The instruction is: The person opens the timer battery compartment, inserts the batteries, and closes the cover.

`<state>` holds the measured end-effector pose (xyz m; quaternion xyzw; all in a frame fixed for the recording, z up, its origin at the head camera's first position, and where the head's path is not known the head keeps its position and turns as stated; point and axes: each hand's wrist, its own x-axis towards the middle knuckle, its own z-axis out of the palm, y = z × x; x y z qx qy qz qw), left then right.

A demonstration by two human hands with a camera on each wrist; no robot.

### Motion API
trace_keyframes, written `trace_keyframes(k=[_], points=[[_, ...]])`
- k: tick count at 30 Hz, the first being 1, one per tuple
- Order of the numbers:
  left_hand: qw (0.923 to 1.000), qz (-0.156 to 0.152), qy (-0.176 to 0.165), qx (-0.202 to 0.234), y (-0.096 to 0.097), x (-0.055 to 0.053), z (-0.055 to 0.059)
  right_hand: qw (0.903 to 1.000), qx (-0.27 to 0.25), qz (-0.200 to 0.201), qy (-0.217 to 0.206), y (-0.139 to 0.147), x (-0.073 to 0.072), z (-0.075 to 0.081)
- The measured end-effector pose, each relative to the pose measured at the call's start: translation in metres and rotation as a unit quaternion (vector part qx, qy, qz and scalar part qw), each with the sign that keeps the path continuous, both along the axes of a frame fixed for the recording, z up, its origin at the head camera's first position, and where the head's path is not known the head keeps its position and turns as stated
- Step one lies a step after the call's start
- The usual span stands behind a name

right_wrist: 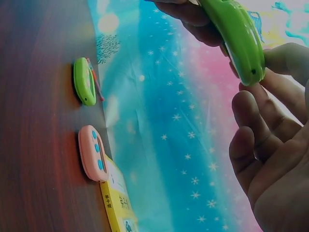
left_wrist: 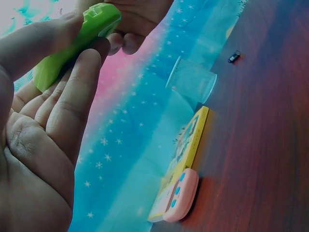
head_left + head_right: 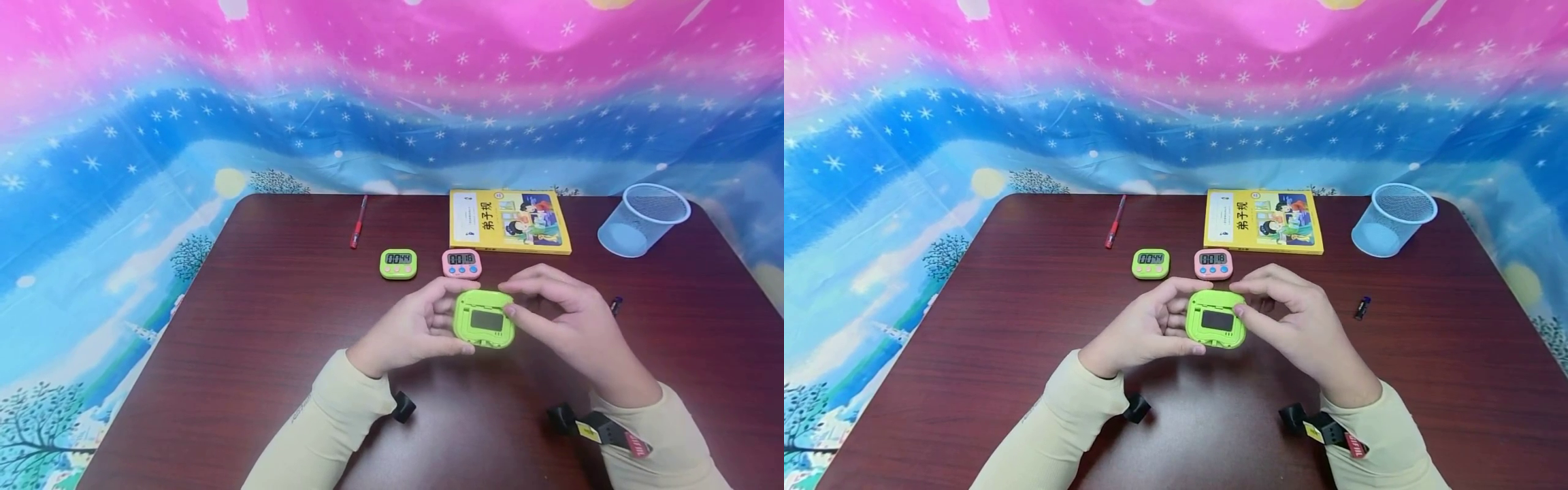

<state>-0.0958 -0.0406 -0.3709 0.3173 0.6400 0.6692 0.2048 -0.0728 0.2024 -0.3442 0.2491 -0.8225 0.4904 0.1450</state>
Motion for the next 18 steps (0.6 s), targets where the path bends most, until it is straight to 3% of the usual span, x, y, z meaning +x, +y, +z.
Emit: trace_keyframes(k=[6, 15, 18], points=[[0.9998, -0.007, 0.003, -0.016, 0.0031, 0.0008, -0.0025, 0.9992, 0.033, -0.010, 0.022, 0.0012, -0.0017, -0.0021], [0.9997, -0.001, 0.007, -0.022, 0.0039, -0.0011, -0.0053, 0.9906, 0.077, -0.012, 0.113, 0.0016, -0.0073, -0.0079], [0.9997, 0.000, 0.001, -0.022, 0.0037, -0.0012, -0.0054, 0.9882, 0.093, -0.010, 0.121, 0.0026, -0.0080, -0.0087]])
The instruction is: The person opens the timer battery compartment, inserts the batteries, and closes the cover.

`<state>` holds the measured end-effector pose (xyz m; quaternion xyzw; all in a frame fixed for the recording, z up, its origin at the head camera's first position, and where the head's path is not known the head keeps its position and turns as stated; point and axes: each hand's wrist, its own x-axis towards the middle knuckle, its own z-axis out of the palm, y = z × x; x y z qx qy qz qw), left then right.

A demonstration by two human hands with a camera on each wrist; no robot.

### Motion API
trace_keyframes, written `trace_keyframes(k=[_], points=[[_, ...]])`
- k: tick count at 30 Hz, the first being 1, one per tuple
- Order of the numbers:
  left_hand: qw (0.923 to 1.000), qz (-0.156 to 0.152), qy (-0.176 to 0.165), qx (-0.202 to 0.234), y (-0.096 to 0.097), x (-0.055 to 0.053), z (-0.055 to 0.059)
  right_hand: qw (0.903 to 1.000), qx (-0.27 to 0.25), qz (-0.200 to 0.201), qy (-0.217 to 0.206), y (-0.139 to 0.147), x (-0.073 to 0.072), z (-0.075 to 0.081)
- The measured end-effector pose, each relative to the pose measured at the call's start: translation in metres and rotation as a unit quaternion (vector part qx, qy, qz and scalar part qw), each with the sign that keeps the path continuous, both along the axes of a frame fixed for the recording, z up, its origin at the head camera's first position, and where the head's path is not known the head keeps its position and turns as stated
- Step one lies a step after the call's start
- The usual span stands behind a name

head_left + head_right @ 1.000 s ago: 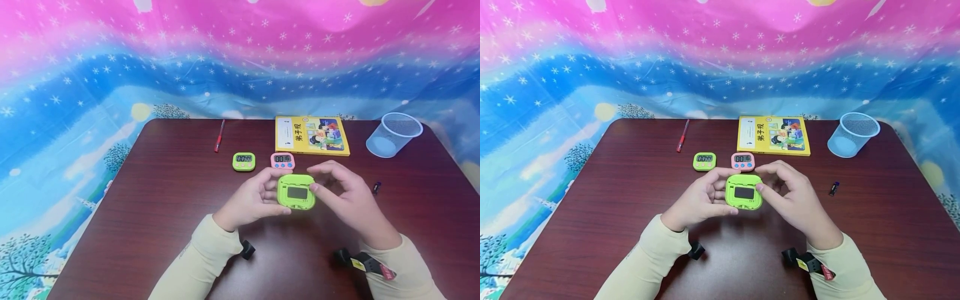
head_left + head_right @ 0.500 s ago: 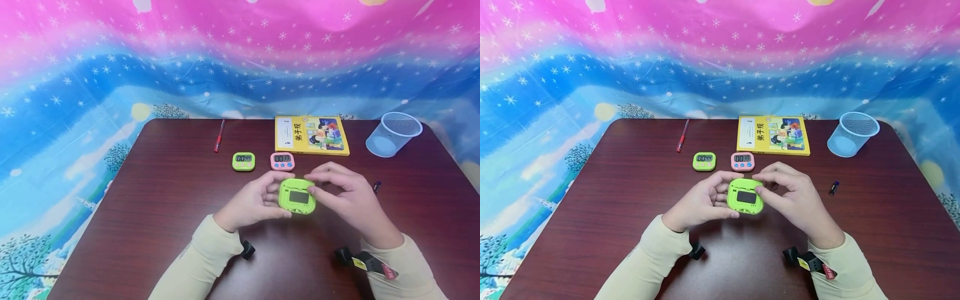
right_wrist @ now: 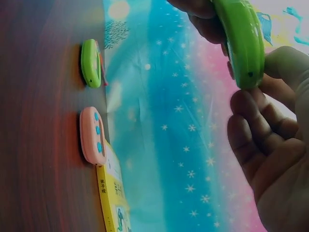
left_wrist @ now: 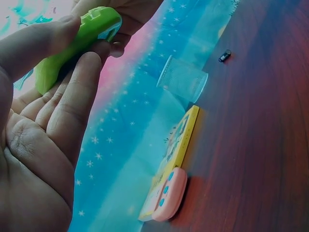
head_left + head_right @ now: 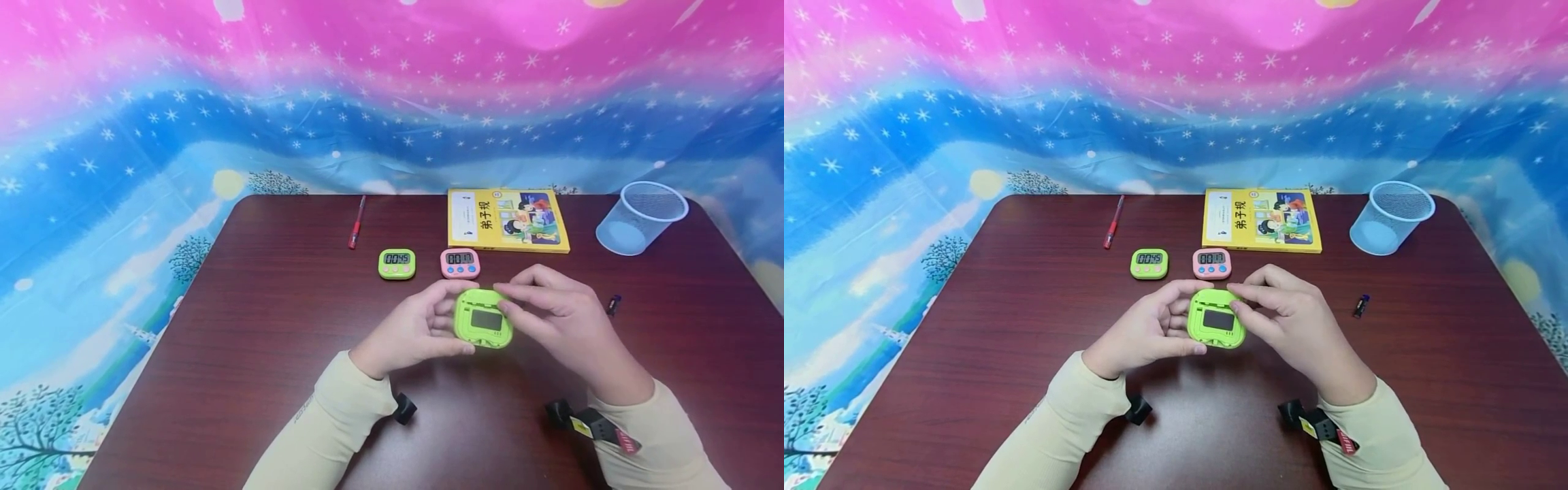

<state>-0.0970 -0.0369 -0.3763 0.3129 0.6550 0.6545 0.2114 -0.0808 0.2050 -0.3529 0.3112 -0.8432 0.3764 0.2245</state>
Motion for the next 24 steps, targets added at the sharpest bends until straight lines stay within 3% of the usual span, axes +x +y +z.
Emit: trace_keyframes(k=[7, 14, 24], points=[[0.9997, -0.009, -0.023, -0.003, 0.0011, 0.0010, -0.0020, 0.9979, 0.025, 0.028, -0.054, 0.0058, 0.0006, 0.0005], [0.9998, -0.014, -0.008, -0.015, 0.0018, 0.0009, -0.0036, 0.9933, 0.034, 0.039, -0.104, 0.0097, 0.0018, 0.0039], [0.9999, -0.014, -0.002, -0.007, 0.0039, -0.0008, -0.0045, 0.9976, 0.022, 0.011, -0.064, 0.0093, 0.0025, 0.0034]])
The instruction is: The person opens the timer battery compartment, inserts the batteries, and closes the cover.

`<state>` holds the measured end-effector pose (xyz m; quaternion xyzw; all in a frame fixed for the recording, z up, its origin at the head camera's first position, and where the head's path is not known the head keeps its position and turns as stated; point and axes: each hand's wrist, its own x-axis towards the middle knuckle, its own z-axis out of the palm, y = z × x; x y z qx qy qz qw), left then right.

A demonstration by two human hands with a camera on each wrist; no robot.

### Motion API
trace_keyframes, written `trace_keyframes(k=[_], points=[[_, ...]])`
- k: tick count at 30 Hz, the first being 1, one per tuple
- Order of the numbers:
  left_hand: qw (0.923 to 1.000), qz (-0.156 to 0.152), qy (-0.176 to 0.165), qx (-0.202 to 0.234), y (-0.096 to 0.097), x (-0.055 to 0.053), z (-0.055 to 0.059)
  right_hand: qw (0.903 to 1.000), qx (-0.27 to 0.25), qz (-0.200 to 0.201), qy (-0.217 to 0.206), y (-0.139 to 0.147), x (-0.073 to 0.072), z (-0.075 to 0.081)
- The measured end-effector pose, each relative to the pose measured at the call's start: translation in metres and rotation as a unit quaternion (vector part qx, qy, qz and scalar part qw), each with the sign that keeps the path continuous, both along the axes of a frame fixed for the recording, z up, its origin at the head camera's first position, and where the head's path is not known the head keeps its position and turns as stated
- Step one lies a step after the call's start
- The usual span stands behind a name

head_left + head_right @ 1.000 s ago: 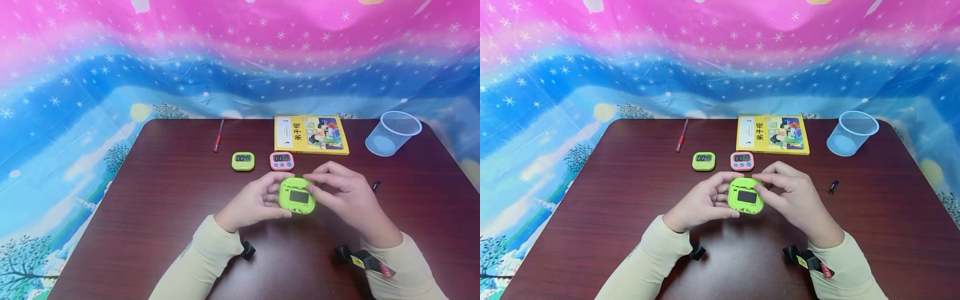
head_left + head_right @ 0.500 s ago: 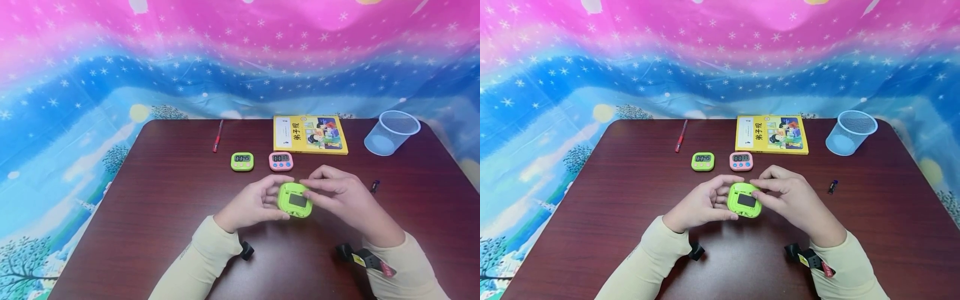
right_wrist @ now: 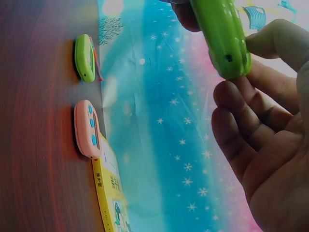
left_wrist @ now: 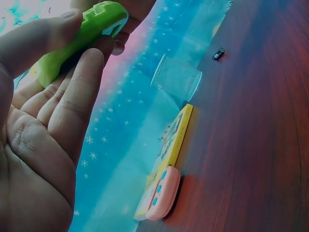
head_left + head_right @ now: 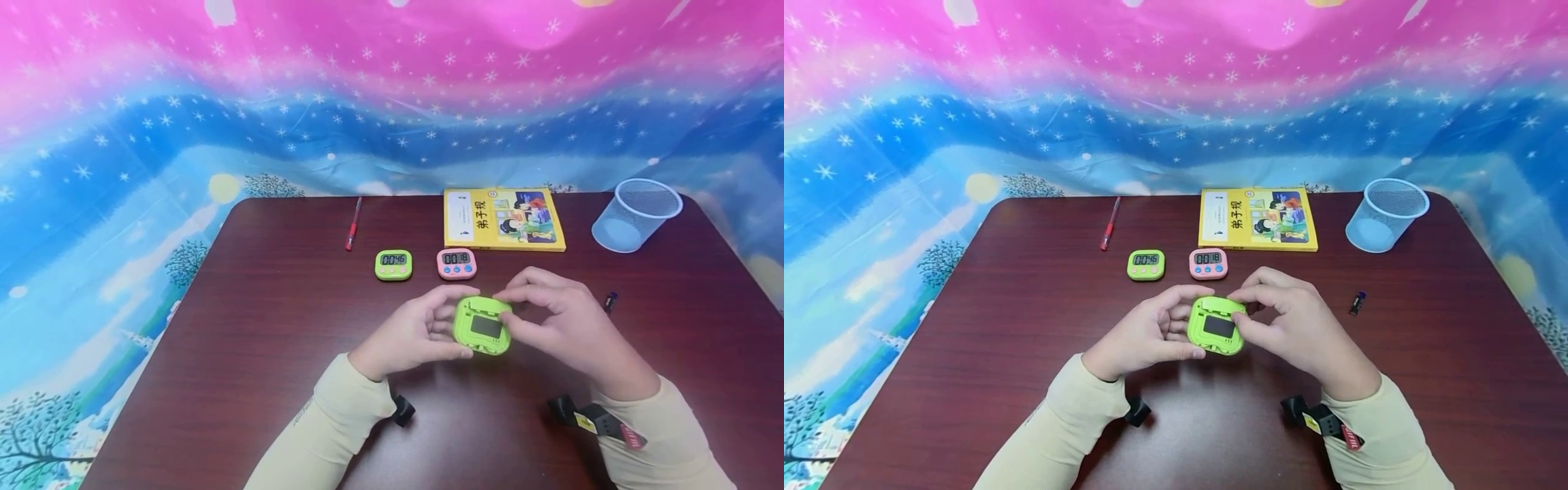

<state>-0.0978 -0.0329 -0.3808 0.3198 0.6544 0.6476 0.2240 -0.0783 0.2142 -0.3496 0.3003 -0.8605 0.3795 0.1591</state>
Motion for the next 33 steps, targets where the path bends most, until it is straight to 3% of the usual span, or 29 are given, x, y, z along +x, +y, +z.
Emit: trace_keyframes(k=[5, 10, 16, 20, 24, 27, 33], points=[[0.9997, 0.018, 0.000, 0.015, -0.006, -0.003, 0.000, 0.9995, -0.018, -0.003, 0.025, 0.003, 0.001, 0.001], [0.9979, 0.058, -0.009, 0.027, -0.016, -0.009, 0.000, 0.9990, -0.022, -0.022, 0.032, 0.011, 0.006, 0.001], [0.9962, 0.080, -0.009, 0.032, -0.023, -0.013, 0.004, 0.9982, -0.004, -0.056, 0.023, 0.023, 0.012, -0.015], [0.9951, 0.089, -0.009, 0.042, -0.027, -0.013, 0.005, 0.9955, 0.040, -0.086, 0.010, 0.032, 0.013, -0.033], [0.9945, 0.094, -0.011, 0.044, -0.029, -0.014, 0.005, 0.9901, 0.103, -0.091, 0.025, 0.042, 0.012, -0.049], [0.9944, 0.095, -0.007, 0.045, -0.030, -0.014, 0.006, 0.9836, 0.152, -0.096, 0.014, 0.048, 0.012, -0.056], [0.9944, 0.096, 0.000, 0.044, -0.030, -0.015, 0.009, 0.9788, 0.192, -0.072, -0.010, 0.059, 0.013, -0.068]])
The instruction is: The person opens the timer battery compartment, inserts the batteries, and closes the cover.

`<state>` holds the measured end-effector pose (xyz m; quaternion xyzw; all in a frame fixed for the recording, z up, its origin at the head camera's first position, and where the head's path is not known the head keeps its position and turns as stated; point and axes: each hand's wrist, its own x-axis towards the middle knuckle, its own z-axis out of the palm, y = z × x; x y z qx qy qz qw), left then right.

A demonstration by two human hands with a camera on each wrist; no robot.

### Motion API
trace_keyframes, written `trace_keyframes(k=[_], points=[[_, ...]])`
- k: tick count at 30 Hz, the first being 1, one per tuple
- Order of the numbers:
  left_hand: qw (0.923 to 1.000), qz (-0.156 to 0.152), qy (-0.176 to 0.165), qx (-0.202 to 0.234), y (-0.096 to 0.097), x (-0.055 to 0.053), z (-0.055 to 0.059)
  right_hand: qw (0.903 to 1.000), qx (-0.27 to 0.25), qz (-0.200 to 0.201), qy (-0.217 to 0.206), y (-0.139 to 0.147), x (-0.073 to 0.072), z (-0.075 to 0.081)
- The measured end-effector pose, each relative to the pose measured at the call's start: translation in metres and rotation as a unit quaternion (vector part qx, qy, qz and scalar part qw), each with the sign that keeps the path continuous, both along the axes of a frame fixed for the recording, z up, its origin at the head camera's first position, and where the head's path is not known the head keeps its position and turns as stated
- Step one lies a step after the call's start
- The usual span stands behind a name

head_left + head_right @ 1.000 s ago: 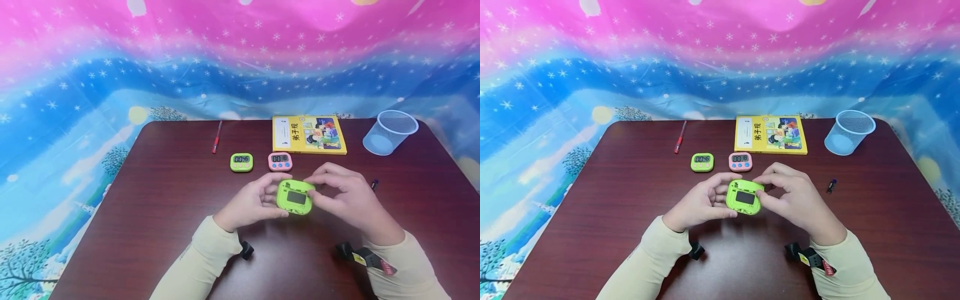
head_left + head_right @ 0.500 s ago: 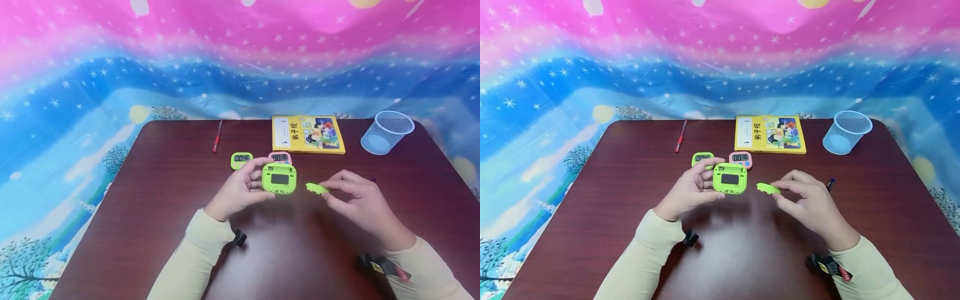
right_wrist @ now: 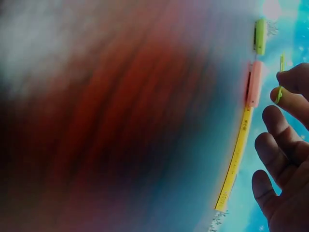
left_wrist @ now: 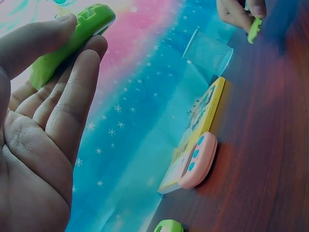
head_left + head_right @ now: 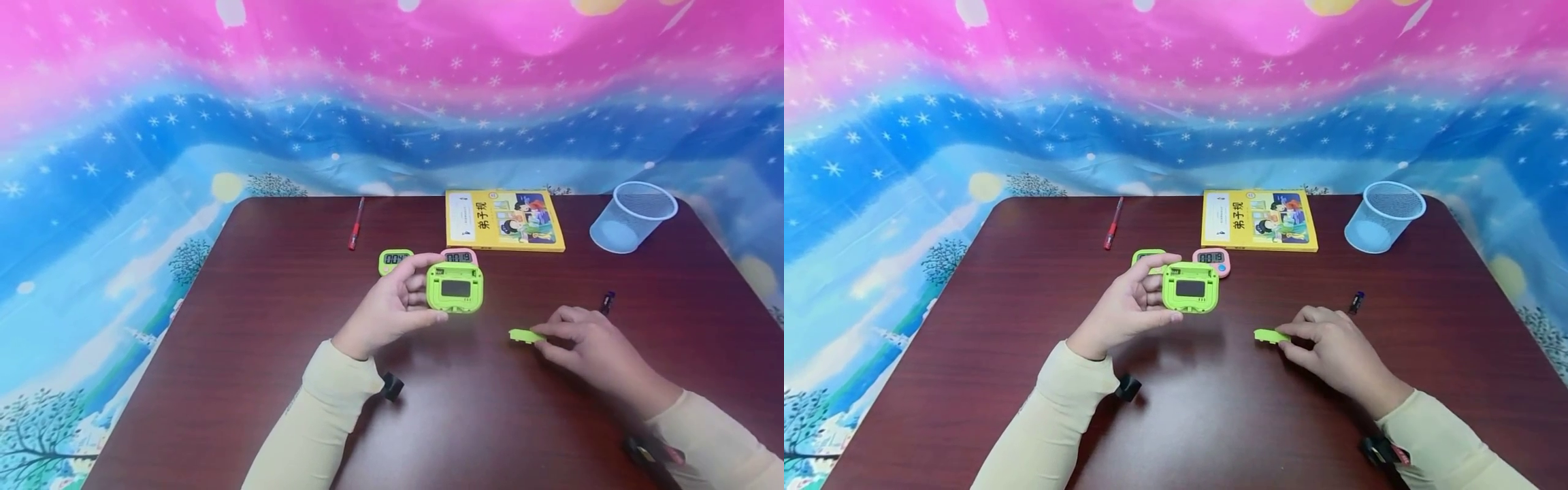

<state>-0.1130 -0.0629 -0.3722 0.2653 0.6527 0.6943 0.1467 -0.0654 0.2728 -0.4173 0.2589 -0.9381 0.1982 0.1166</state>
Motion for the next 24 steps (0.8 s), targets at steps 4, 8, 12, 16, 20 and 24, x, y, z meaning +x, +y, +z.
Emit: trace_keyframes(k=[4, 8, 12, 16, 20, 24], points=[[1.0000, 0.000, 0.000, 0.003, 0.0004, 0.0003, 0.0005, 0.9993, 0.031, -0.006, -0.019, 0.0017, -0.0024, -0.0014], [1.0000, -0.001, 0.000, 0.003, 0.0003, 0.0012, 0.0012, 0.9972, 0.058, -0.014, -0.044, 0.0017, -0.0043, -0.0011], [1.0000, 0.000, 0.000, 0.004, -0.0003, 0.0017, 0.0015, 0.9941, 0.084, -0.017, -0.066, -0.0007, -0.0057, -0.0003], [1.0000, -0.001, 0.002, 0.007, -0.0007, 0.0019, 0.0011, 0.9909, 0.110, -0.015, -0.077, -0.0038, -0.0067, 0.0002], [0.9999, -0.004, 0.006, 0.011, -0.0004, 0.0021, 0.0009, 0.9894, 0.127, -0.015, -0.069, -0.0053, -0.0064, 0.0003], [0.9999, -0.005, 0.003, 0.012, 0.0010, 0.0024, 0.0010, 0.9866, 0.133, -0.042, -0.085, -0.0019, -0.0047, 0.0012]])
